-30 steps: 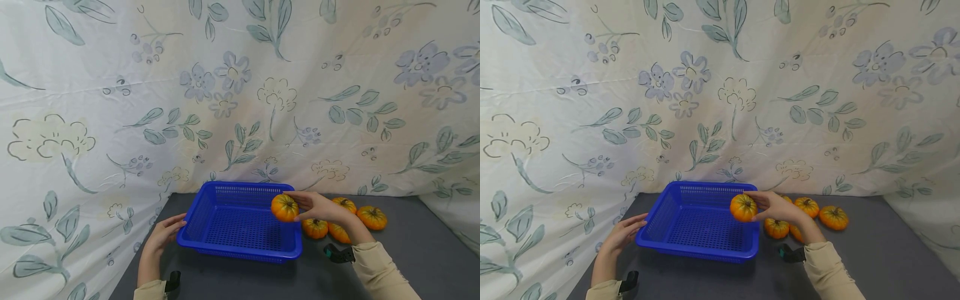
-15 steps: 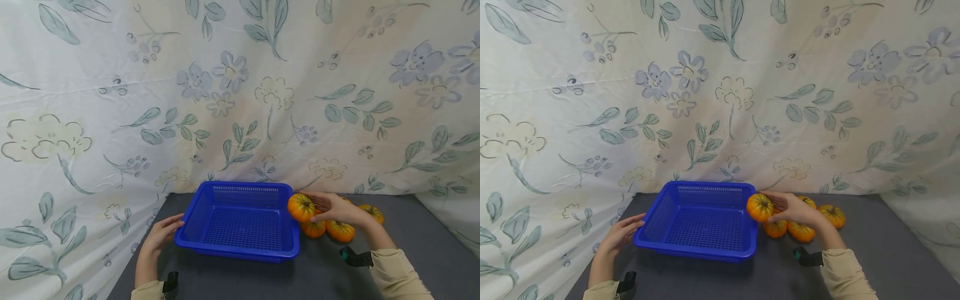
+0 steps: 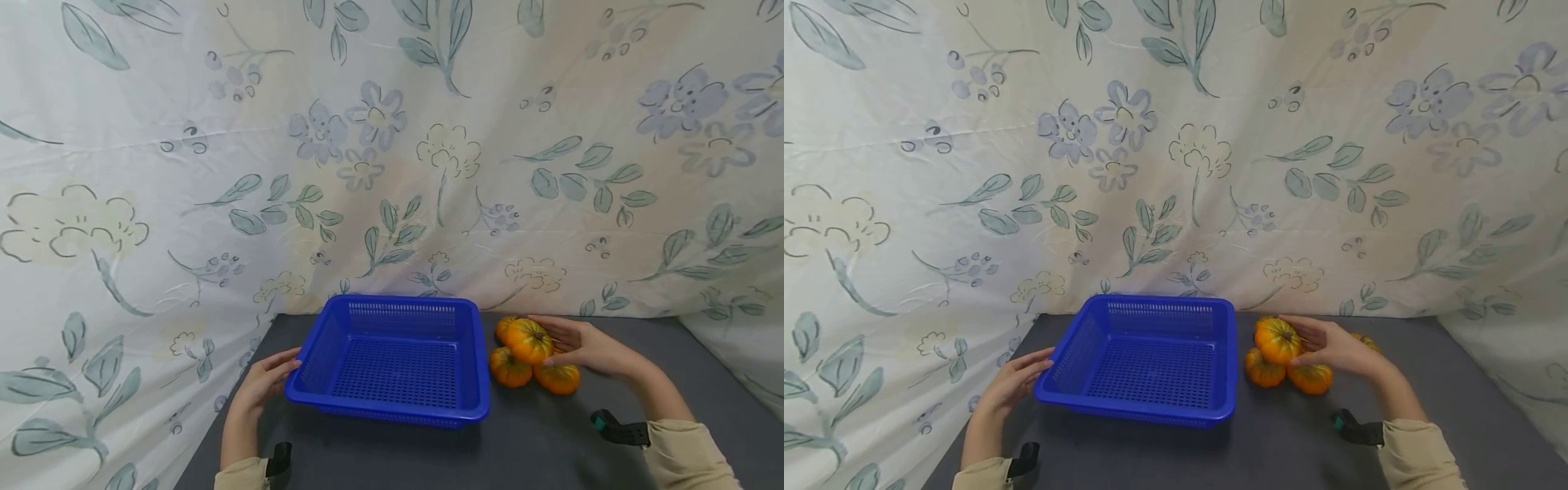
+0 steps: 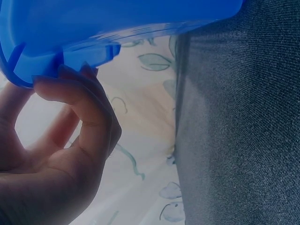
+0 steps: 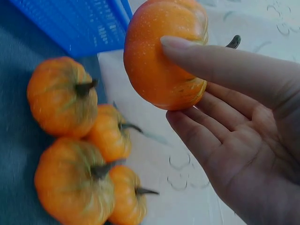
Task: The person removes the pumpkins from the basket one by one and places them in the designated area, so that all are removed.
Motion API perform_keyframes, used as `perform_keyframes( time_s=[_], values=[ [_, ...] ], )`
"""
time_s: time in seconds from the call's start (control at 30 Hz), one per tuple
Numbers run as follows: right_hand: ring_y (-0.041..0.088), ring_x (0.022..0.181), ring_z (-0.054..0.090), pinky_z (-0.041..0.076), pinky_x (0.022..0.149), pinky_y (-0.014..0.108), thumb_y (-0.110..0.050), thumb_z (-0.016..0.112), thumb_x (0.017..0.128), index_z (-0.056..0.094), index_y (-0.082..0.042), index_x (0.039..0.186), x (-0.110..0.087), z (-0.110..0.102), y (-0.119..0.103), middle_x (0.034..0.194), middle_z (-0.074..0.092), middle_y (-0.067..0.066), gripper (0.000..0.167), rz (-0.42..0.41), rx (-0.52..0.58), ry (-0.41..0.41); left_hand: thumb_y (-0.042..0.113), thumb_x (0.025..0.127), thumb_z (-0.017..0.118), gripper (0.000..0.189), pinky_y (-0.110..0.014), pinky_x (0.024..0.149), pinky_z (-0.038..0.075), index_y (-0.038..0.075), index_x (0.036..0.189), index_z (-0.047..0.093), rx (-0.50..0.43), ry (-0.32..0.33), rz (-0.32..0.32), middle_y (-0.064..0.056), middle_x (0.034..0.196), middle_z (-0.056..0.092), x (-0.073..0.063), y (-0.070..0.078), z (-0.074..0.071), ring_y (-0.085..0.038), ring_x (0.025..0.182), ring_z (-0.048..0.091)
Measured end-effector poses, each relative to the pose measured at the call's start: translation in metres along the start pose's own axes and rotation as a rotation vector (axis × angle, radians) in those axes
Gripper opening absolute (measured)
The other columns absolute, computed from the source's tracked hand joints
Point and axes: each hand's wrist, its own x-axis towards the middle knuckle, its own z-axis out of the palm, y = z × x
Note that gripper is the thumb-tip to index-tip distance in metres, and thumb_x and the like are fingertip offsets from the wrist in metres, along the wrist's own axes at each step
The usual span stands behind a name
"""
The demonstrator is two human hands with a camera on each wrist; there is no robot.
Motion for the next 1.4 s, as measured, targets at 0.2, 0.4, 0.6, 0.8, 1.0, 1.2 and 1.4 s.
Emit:
perform_keyframes(
  time_s=[0.2, 0.4, 0.6, 0.8, 1.0, 1.2, 1.4],
  values=[
    [0.008, 0.141, 0.035, 0.046, 0.099, 0.019, -0.024, 0.073, 0.086, 0.028, -0.002, 0.152, -0.010, -0.010, 0.011, 0.158, 0.022, 0.028, 0.083, 0.090, -0.052, 0.039, 0.030, 0.091, 0.069, 0.059, -0.032, 0.082, 0.055, 0.004, 0.141, 0.050, 0.003, 0.004, -0.002, -0.014, 0.136, 0.059, 0.000, 0.000, -0.001, -0.012, 0.098, 0.064],
    [0.045, 0.144, 0.021, 0.046, 0.100, 0.023, -0.028, 0.073, 0.086, 0.027, -0.007, 0.154, -0.019, -0.017, 0.023, 0.159, 0.024, 0.024, 0.084, 0.171, -0.084, 0.070, 0.031, 0.091, 0.069, 0.060, -0.032, 0.082, 0.055, 0.004, 0.141, 0.051, 0.008, 0.000, 0.003, -0.014, 0.136, 0.059, -0.001, 0.001, -0.001, -0.012, 0.099, 0.064],
    [0.030, 0.144, 0.035, 0.048, 0.102, 0.035, -0.026, 0.071, 0.089, 0.022, 0.000, 0.154, -0.034, -0.025, 0.036, 0.157, 0.020, 0.030, 0.085, 0.213, -0.094, 0.068, 0.032, 0.090, 0.069, 0.059, -0.033, 0.083, 0.055, 0.004, 0.140, 0.052, 0.009, -0.010, 0.010, -0.013, 0.134, 0.060, -0.001, 0.002, 0.000, -0.012, 0.099, 0.065],
    [0.004, 0.131, 0.047, 0.050, 0.094, 0.026, -0.027, 0.069, 0.090, 0.022, 0.002, 0.153, -0.046, -0.030, 0.049, 0.156, 0.022, 0.032, 0.084, 0.249, -0.093, 0.081, 0.031, 0.091, 0.069, 0.060, -0.032, 0.083, 0.055, 0.004, 0.141, 0.051, 0.006, -0.012, 0.008, -0.012, 0.133, 0.061, -0.002, 0.003, -0.001, -0.012, 0.099, 0.064],
    [0.005, 0.132, 0.047, 0.043, 0.084, 0.010, -0.027, 0.067, 0.091, 0.018, 0.004, 0.153, -0.056, -0.036, 0.063, 0.156, 0.015, 0.036, 0.085, 0.292, -0.075, 0.073, 0.030, 0.092, 0.068, 0.059, -0.032, 0.084, 0.054, 0.004, 0.141, 0.050, 0.010, -0.012, 0.005, -0.012, 0.135, 0.059, -0.001, 0.001, 0.000, -0.013, 0.100, 0.063],
    [0.056, 0.137, 0.026, 0.052, 0.094, 0.030, -0.029, 0.068, 0.091, 0.015, 0.011, 0.151, -0.066, -0.038, 0.080, 0.152, 0.012, 0.041, 0.090, 0.361, -0.114, 0.069, 0.033, 0.090, 0.069, 0.060, -0.033, 0.085, 0.054, 0.005, 0.140, 0.052, 0.015, 0.000, 0.004, -0.014, 0.136, 0.059, -0.001, 0.001, 0.000, -0.015, 0.101, 0.063],
    [0.060, 0.137, 0.023, 0.046, 0.099, 0.054, -0.029, 0.064, 0.094, 0.013, 0.011, 0.151, -0.074, -0.039, 0.090, 0.151, 0.010, 0.043, 0.087, 0.410, -0.099, 0.050, 0.032, 0.090, 0.070, 0.059, -0.032, 0.083, 0.055, 0.005, 0.140, 0.052, -0.002, -0.008, 0.010, -0.013, 0.134, 0.060, 0.000, 0.001, 0.000, -0.013, 0.099, 0.064]
  ],
)
